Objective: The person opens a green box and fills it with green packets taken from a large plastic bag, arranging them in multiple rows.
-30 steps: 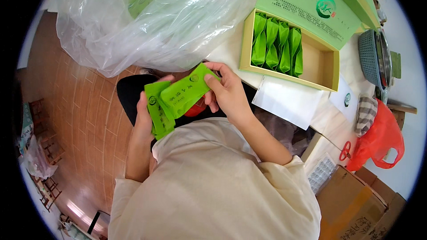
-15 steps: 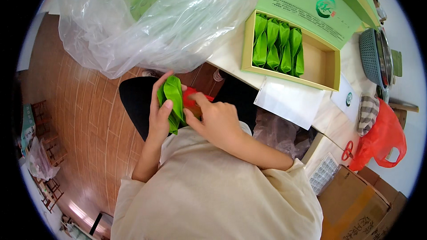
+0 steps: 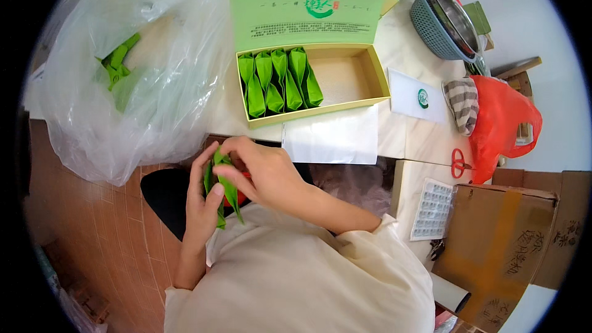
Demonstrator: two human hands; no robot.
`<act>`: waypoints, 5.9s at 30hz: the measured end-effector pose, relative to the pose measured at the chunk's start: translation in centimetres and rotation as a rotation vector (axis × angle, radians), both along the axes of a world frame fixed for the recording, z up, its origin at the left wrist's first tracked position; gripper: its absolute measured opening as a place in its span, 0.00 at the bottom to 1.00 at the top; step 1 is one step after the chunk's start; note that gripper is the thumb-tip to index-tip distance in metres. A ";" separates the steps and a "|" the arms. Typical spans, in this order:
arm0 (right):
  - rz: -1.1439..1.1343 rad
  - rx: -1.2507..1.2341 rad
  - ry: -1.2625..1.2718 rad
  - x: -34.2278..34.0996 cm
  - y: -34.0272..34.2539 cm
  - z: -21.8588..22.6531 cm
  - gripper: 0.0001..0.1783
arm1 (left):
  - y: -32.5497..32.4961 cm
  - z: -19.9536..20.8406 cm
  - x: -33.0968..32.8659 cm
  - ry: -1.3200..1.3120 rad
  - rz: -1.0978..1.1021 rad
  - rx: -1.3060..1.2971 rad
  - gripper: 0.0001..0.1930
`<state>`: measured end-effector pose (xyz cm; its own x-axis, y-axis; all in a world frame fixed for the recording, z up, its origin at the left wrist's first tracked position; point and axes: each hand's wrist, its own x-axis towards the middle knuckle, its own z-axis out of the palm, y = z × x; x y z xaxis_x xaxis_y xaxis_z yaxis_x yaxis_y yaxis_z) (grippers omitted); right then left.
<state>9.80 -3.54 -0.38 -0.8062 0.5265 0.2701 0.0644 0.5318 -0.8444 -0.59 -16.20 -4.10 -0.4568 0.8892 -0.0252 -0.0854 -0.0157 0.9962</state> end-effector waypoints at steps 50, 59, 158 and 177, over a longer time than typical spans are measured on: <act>-0.097 0.199 -0.121 1.8 5.8 5.7 0.20 | 10.9 3.8 -1.9 -0.576 0.160 0.317 0.29; -0.676 0.369 -0.245 4.9 9.1 6.1 0.17 | 14.8 5.0 -0.6 0.096 0.065 0.232 0.23; 0.124 -0.110 -0.219 -25.4 6.6 5.0 0.12 | -1.5 -3.3 -6.9 -0.024 0.467 0.193 0.30; 0.231 0.428 0.040 -8.4 -7.1 -1.9 0.29 | -8.6 -2.9 -0.6 -0.955 0.193 0.273 0.34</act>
<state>1.42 -10.62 -2.26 -0.8733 0.1701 0.4566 -0.1241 0.8285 -0.5460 -1.16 -24.81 -7.03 -0.4881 0.8324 -0.2624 -0.8171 -0.3302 0.4725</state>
